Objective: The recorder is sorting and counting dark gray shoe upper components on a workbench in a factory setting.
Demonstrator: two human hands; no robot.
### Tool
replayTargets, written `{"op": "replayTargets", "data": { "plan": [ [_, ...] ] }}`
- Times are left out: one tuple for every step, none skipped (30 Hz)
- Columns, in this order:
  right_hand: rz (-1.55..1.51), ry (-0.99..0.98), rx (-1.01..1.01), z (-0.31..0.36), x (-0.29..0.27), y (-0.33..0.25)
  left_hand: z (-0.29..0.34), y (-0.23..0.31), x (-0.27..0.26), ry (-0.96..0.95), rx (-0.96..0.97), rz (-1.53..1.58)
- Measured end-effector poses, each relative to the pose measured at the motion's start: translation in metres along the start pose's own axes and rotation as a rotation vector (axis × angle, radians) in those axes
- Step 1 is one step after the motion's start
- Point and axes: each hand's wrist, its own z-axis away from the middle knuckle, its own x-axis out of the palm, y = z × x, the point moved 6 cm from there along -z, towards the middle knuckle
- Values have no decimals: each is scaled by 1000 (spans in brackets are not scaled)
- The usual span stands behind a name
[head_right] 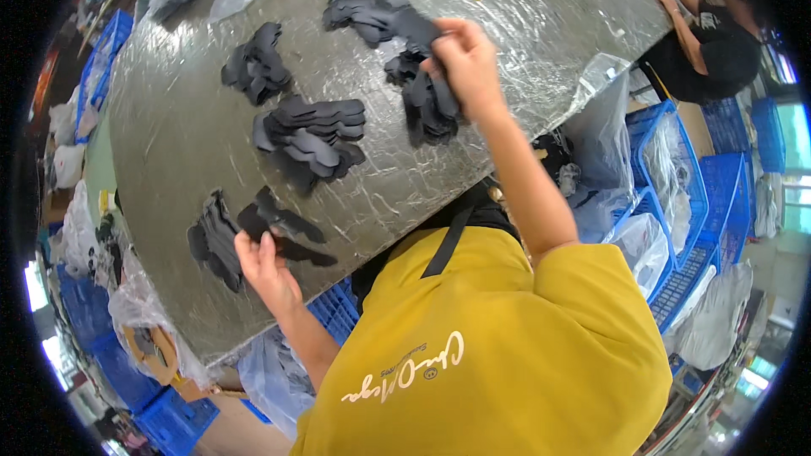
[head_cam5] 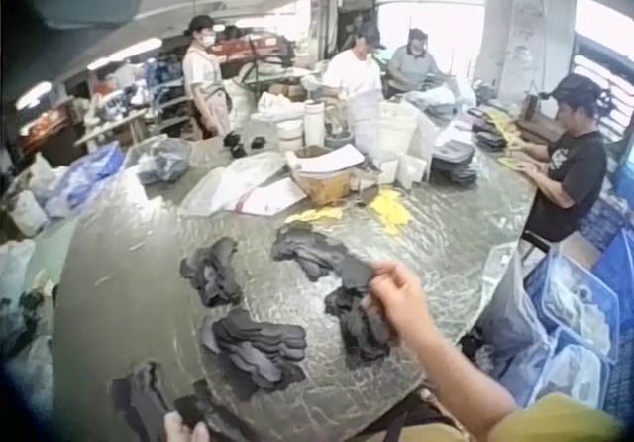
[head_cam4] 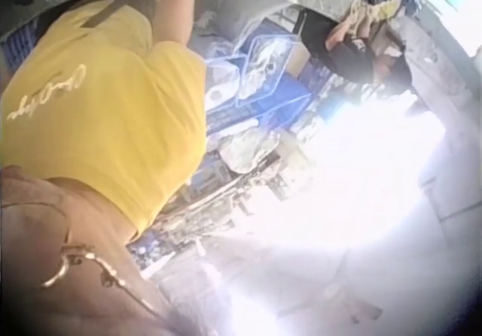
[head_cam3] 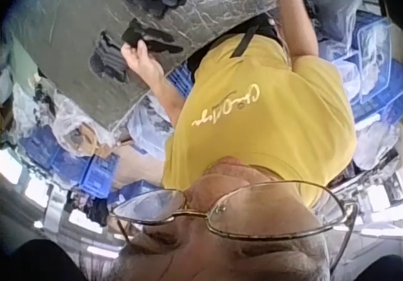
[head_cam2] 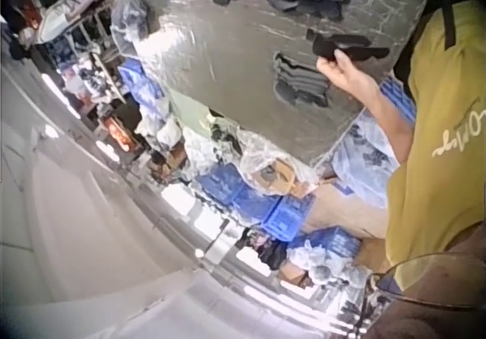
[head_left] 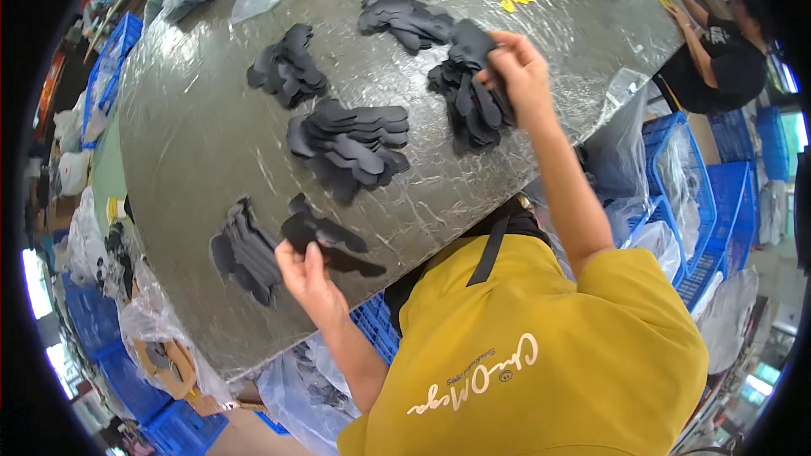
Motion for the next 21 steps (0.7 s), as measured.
{"op": "replayTargets", "data": {
  "plan": [
    [87,-43,-42,-22,-23,13,-3,-1,8,-6,-16,28],
    [626,31,-316,-38,-52,18,-8,-7,17,-68,-42,21],
    [899,-25,-410,-31,-43,22,-9,-11,16,-72,-68,7],
    [1032,26,-603,-14,-21,10,-9,-15,13,-44,-70,-7],
    [1150,82,-801,9,2,-11,-7,-18,9,-13,-74,-23],
    [1121,44,-800,24,17,-19,-6,-21,8,-8,-80,-31],
    [873,-119,-612,36,33,-21,-4,-20,7,-10,-85,-41],
    [629,-263,-420,52,49,-16,-2,-21,8,-16,-96,-36],
    [441,-399,-313,72,73,-9,-1,-24,12,-22,-100,-32],
    [354,-629,-105,95,99,-1,-1,-22,17,-42,-97,-32],
    [301,-776,-65,116,116,8,-1,-16,28,-80,-91,-26],
    [234,-869,-43,131,127,19,-1,-17,34,-105,-102,-25],
    [194,-900,60,140,135,29,1,-15,37,-117,-100,-40],
    [155,-867,88,139,140,34,1,-12,39,-118,-87,-38],
    [118,-835,119,137,144,40,1,-11,38,-116,-77,-35],
    [13,-772,142,126,146,44,1,-10,34,-109,-75,-38],
    [-89,-707,164,109,147,48,0,-10,26,-75,-55,-49],
    [-42,-653,111,91,147,43,-2,-10,15,-38,-36,-60],
    [36,-619,43,69,145,49,-3,-10,5,-24,-14,-111],
    [92,-608,31,50,143,54,-5,-15,-8,19,-12,-81],
    [144,-607,20,42,149,51,-7,-15,-18,71,-8,-54]
  ]
}}
